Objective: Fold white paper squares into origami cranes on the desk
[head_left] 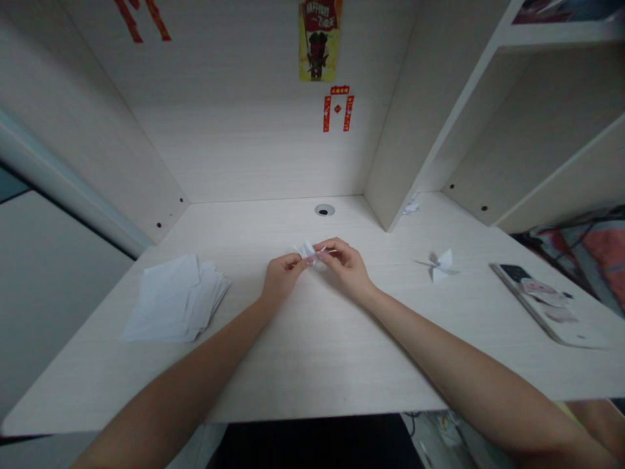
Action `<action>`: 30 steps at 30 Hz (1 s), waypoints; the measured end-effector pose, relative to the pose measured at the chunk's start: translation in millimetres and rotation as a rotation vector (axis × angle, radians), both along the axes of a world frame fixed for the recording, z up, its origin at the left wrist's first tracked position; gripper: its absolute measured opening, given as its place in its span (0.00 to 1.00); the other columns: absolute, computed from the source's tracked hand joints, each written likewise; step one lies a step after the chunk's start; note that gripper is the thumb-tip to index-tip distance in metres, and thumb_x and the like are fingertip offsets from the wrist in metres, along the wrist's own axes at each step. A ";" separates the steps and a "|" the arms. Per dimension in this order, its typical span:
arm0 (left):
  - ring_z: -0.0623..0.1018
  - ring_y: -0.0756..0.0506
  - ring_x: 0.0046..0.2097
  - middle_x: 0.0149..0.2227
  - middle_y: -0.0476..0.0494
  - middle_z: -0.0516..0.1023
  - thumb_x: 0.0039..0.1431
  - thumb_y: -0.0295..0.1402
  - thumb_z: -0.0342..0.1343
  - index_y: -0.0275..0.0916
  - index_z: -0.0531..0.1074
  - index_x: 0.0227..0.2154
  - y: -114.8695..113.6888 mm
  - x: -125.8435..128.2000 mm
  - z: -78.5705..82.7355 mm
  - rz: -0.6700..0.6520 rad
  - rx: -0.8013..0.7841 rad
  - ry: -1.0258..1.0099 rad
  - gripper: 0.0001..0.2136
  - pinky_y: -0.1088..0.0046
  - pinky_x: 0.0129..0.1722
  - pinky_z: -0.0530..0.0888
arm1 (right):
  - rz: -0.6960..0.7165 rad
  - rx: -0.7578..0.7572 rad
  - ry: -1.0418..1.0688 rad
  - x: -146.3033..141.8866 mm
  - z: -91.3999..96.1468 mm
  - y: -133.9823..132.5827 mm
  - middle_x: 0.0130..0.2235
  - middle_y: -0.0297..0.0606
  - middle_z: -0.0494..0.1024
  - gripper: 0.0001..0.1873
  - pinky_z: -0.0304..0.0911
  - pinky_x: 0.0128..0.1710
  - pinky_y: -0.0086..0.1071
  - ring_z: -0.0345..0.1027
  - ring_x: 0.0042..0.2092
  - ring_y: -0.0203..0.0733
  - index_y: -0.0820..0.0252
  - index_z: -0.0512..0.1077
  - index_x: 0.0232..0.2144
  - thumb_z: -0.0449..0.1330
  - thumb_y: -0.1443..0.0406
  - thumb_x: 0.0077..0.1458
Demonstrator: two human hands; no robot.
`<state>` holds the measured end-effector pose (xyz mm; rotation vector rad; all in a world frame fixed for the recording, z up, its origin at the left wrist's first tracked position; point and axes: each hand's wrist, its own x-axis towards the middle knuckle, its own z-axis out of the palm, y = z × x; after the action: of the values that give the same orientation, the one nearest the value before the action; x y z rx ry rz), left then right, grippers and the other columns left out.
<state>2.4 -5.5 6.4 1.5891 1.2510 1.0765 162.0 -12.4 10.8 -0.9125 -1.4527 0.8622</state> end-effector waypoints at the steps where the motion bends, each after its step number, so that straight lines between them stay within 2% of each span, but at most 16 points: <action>1: 0.59 0.53 0.24 0.19 0.54 0.58 0.48 0.46 0.56 0.36 0.67 0.18 -0.2 0.0 0.1 0.001 0.002 -0.003 0.17 0.76 0.25 0.56 | -0.026 0.010 -0.005 -0.1 0.8 -0.5 0.35 0.37 0.76 0.08 0.62 0.38 0.34 0.68 0.38 0.40 0.56 0.75 0.31 0.62 0.59 0.50; 5: 0.58 0.53 0.24 0.19 0.54 0.56 0.48 0.45 0.56 0.36 0.65 0.17 -1.1 -0.3 0.8 0.016 0.021 0.010 0.17 0.76 0.25 0.55 | -0.080 0.003 0.022 0.1 0.6 -0.2 0.34 0.38 0.79 0.06 0.62 0.38 0.35 0.70 0.37 0.42 0.55 0.77 0.25 0.64 0.60 0.48; 12: 0.58 0.53 0.23 0.19 0.55 0.56 0.49 0.44 0.56 0.37 0.63 0.16 -5.2 1.6 8.0 0.064 0.048 0.079 0.17 0.75 0.24 0.55 | -0.114 -0.130 0.074 0.7 -7.2 3.6 0.33 0.39 0.81 0.08 0.63 0.38 0.36 0.72 0.37 0.44 0.55 0.78 0.24 0.66 0.58 0.44; 17: 0.64 0.52 0.24 0.19 0.54 0.63 0.49 0.42 0.57 0.37 0.66 0.16 -8.5 2.9 12.6 0.151 0.125 0.175 0.15 0.76 0.27 0.60 | -0.158 -0.149 0.046 0.3 -9.2 3.0 0.33 0.39 0.81 0.09 0.63 0.38 0.36 0.72 0.36 0.44 0.56 0.79 0.25 0.65 0.57 0.45; 21: 0.66 0.52 0.26 0.21 0.53 0.68 0.49 0.41 0.57 0.38 0.69 0.18 -8.4 3.0 12.0 0.186 0.170 0.218 0.13 0.76 0.30 0.62 | -0.196 -0.076 -0.030 0.6 -7.2 0.9 0.32 0.38 0.80 0.08 0.62 0.37 0.35 0.71 0.36 0.43 0.55 0.78 0.25 0.63 0.58 0.47; 24: 0.65 0.52 0.25 0.20 0.54 0.67 0.50 0.40 0.57 0.38 0.68 0.16 -8.0 2.8 11.5 0.181 0.180 0.219 0.13 0.76 0.30 0.62 | -0.166 -0.025 -0.071 0.6 -4.2 0.0 0.32 0.37 0.80 0.08 0.61 0.37 0.34 0.70 0.36 0.42 0.55 0.77 0.25 0.62 0.58 0.48; 30: 0.63 0.52 0.25 0.19 0.54 0.62 0.50 0.41 0.55 0.38 0.65 0.15 -6.8 1.7 11.2 0.135 0.176 0.198 0.16 0.76 0.28 0.60 | -0.074 -0.062 -0.005 0.1 -5.5 2.9 0.33 0.38 0.80 0.08 0.62 0.37 0.34 0.71 0.36 0.42 0.56 0.76 0.24 0.65 0.58 0.46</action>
<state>4.1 -12.2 17.6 1.8014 1.4446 1.1623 162.1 -9.5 5.3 -1.0092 -1.3944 0.8541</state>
